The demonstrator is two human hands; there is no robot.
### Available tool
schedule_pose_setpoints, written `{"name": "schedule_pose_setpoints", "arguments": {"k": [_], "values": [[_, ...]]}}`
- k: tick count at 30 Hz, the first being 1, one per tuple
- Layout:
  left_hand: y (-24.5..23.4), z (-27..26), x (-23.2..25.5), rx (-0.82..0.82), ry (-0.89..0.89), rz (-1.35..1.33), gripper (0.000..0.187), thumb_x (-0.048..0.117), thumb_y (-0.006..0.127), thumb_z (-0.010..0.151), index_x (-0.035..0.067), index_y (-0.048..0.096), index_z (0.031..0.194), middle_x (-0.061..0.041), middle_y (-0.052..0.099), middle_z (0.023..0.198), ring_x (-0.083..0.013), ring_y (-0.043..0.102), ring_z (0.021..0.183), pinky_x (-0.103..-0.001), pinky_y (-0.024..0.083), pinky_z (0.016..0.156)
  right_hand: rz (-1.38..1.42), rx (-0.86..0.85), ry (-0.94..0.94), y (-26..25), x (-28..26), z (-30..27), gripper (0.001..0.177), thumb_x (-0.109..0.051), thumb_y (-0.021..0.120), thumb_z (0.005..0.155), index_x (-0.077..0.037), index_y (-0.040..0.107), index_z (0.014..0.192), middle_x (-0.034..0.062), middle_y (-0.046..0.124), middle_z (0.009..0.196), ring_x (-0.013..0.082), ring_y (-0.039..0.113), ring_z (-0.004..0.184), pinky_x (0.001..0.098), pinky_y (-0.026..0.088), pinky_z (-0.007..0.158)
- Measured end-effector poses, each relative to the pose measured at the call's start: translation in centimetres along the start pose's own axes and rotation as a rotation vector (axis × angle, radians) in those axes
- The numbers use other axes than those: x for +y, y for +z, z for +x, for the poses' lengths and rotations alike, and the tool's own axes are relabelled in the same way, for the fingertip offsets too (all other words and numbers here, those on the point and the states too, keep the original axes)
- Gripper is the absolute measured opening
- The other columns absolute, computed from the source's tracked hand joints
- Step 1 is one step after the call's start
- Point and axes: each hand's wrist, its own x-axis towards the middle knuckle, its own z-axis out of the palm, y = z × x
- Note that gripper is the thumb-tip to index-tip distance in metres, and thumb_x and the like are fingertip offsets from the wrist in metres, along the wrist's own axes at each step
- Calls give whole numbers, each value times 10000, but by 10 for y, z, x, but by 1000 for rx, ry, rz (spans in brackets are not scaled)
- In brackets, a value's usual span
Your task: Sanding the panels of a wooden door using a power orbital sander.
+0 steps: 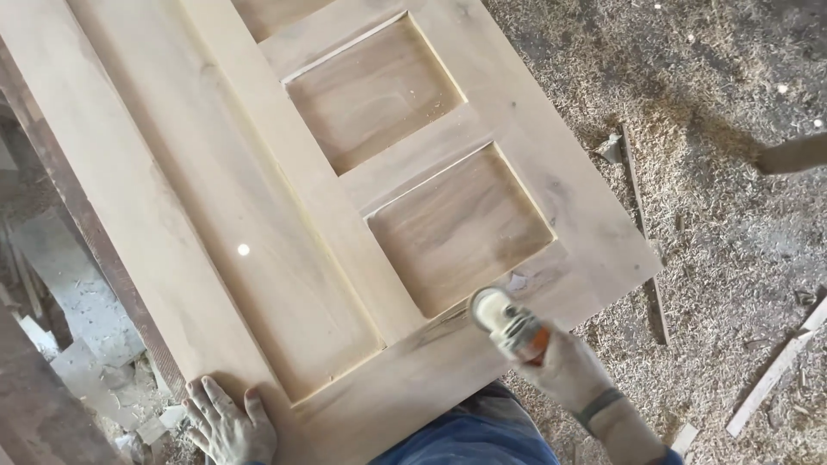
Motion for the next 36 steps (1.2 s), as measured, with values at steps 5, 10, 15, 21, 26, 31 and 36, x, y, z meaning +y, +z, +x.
{"name": "schedule_pose_setpoints", "arguments": {"k": [5,10,15,21,26,31,36], "values": [[7,3,-8,65,39,-24,984,764,185,907,131,25,1643,-115,-8,1727,-344,1,1578,-509,47,1264,79,81,196,-51,30,19,668,-230,878,728,-101,571,1308,107,734,1084,216,749,895,369,643,820],[-5,-1,4,90,31,-65,957,729,239,941,90,92,1638,-129,43,1725,-362,56,1578,-477,79,1271,184,105,444,-88,68,42,499,-217,815,806,-103,653,1263,138,766,991,236,738,783,395,661,700],[1,-2,-1,141,107,-81,945,710,243,977,45,110,1636,-184,61,1712,-382,61,1585,-464,69,1279,245,212,475,-87,80,57,367,-217,820,852,-21,705,1141,156,762,917,212,720,700,377,637,636],[2,-2,-3,131,115,-121,940,708,248,966,57,98,1627,-189,51,1711,-369,62,1578,-429,56,1284,351,123,412,-44,16,44,436,-181,801,806,-82,661,1207,160,758,906,247,705,677,400,644,602],[-8,-6,6,21,8,-67,920,689,237,946,124,61,1651,-134,16,1736,-357,60,1569,-421,90,1255,230,152,215,-3,-8,28,535,-223,890,740,-55,649,1188,100,768,1010,215,746,887,371,619,861],[-7,-8,0,95,117,-105,894,632,303,977,65,85,1633,-154,34,1721,-378,95,1568,-436,107,1269,184,48,162,42,-63,-3,556,-252,848,753,-94,626,1238,75,773,1042,206,759,901,354,635,874],[-5,-9,0,101,110,-128,898,575,374,963,52,117,1646,-145,56,1735,-409,121,1553,-449,126,1260,12,-102,99,62,-98,-24,575,-299,834,801,-90,573,1268,93,772,1028,193,758,883,323,638,884]]}}
